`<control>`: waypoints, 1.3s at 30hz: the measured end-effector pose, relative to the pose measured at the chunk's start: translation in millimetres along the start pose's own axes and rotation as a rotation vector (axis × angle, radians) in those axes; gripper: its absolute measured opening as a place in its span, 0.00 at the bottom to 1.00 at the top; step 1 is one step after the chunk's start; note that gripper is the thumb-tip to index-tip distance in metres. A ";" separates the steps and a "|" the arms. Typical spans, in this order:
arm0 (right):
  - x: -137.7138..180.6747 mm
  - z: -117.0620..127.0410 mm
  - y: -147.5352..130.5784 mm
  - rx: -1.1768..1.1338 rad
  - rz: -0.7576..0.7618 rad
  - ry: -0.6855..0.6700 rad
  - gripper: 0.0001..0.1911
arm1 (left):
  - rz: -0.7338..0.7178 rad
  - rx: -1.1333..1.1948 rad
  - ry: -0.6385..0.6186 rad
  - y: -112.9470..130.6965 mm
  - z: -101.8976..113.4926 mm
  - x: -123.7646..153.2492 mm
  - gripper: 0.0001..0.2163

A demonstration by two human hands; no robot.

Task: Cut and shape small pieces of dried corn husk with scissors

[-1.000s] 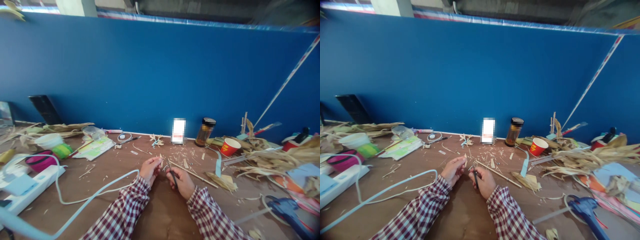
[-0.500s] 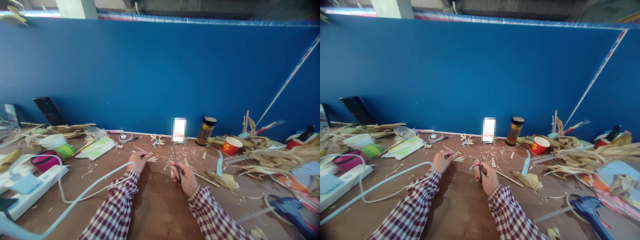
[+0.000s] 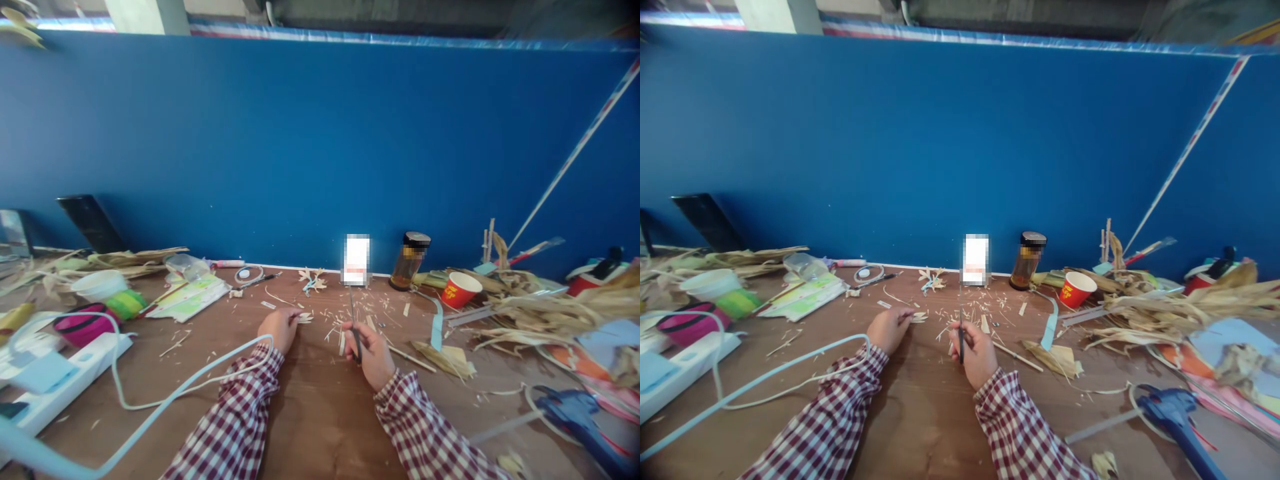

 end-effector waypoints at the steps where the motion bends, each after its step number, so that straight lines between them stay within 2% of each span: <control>1: -0.2 -0.1 0.2 -0.005 0.002 -0.002 0.18 | -0.014 -0.045 -0.008 1.9 1.2 0.0 0.13; 5: -1.7 3.9 2.8 -0.044 0.001 0.020 0.18 | -0.072 -0.133 -0.035 8.9 2.8 -0.1 0.12; 11: -3.5 27.2 -1.1 -0.096 0.076 0.201 0.20 | -0.132 -0.163 -0.078 15.5 -3.5 1.3 0.12; 20: -3.7 35.0 -3.0 -0.103 0.070 0.264 0.20 | -0.173 -0.174 -0.015 28.0 2.7 3.9 0.10; 25: -5.1 34.4 -2.9 -0.048 0.080 0.268 0.20 | -0.231 -0.156 -0.033 57.5 -4.1 11.7 0.12; 29: -4.2 37.7 -4.1 0.006 0.124 0.302 0.22 | -0.337 -0.123 -0.154 92.9 -27.6 23.9 0.10; 33: -0.5 43.3 -10.9 0.220 0.180 0.389 0.14 | -0.307 -0.190 -0.214 102.1 -41.0 30.2 0.11; 39: -0.6 41.5 -18.3 0.821 0.187 0.474 0.10 | -0.287 -0.202 -0.250 96.5 -41.1 28.7 0.11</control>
Point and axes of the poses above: each hand's wrist, its own x-axis away from the middle knuckle, its own z-axis out of the back of the hand, y = z × x, the point moved 9 cm from there along -x, towards the middle knuckle, and after that the axes turned 13 degrees about -z, right-handed, at the moved point
